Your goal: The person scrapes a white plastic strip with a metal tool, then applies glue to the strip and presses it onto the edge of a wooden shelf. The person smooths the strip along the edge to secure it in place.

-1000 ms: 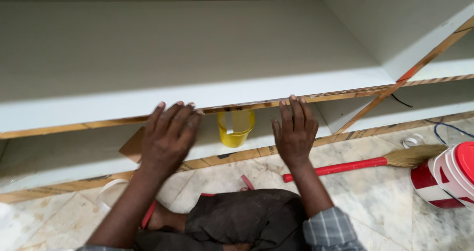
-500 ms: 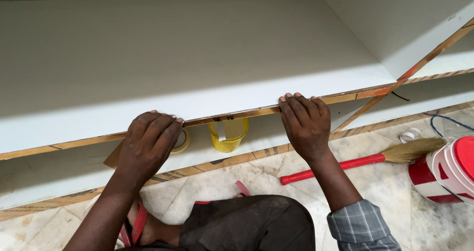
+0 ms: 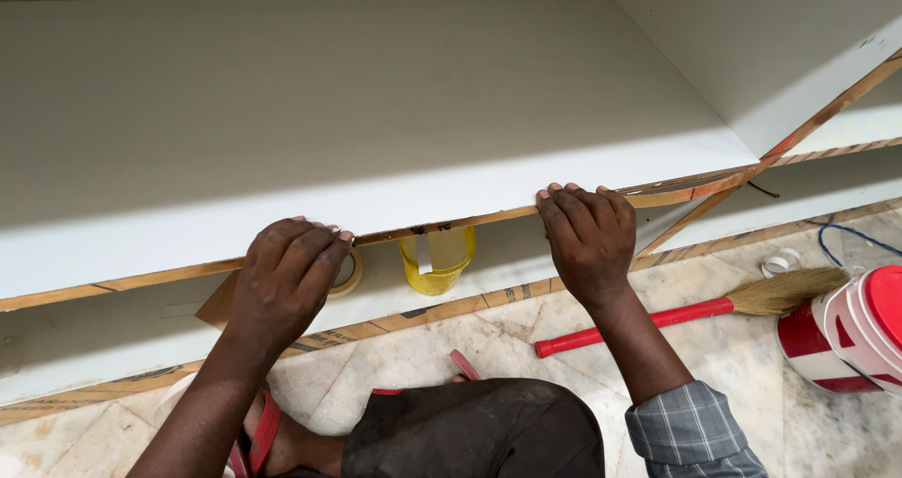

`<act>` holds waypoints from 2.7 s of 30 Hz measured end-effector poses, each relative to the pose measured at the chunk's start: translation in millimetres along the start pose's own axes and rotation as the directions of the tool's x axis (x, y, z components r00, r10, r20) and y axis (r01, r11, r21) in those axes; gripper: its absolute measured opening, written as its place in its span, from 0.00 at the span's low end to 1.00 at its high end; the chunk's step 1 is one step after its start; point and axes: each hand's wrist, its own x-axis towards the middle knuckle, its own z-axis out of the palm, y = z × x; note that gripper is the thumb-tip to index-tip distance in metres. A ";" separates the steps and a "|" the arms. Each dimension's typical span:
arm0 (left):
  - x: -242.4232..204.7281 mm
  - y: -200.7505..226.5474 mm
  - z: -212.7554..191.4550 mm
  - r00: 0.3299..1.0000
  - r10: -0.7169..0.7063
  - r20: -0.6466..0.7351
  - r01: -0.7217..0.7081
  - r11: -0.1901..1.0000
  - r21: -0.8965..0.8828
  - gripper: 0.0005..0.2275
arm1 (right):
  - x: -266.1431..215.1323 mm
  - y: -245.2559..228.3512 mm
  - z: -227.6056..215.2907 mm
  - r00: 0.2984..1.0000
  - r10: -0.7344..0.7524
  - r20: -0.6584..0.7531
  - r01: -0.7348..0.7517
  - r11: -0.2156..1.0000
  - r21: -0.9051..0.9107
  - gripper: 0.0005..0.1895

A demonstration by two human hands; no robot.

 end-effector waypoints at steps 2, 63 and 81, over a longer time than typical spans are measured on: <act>-0.4 -0.1 1.1 1.000 -0.001 -0.003 0.001 1.000 0.003 0.11 | -0.6 -0.1 1.3 1.000 0.006 -0.009 -0.006 1.000 0.006 0.05; -2.7 -6.3 -2.1 0.997 0.071 0.036 -0.070 0.997 -0.014 0.13 | 14.2 -49.0 3.4 0.973 -0.220 0.064 0.196 0.945 0.263 0.22; -1.5 -6.8 -3.5 0.997 0.067 0.035 -0.065 0.997 -0.036 0.12 | -5.0 -14.8 9.2 0.961 -0.263 0.087 0.254 0.962 0.101 0.13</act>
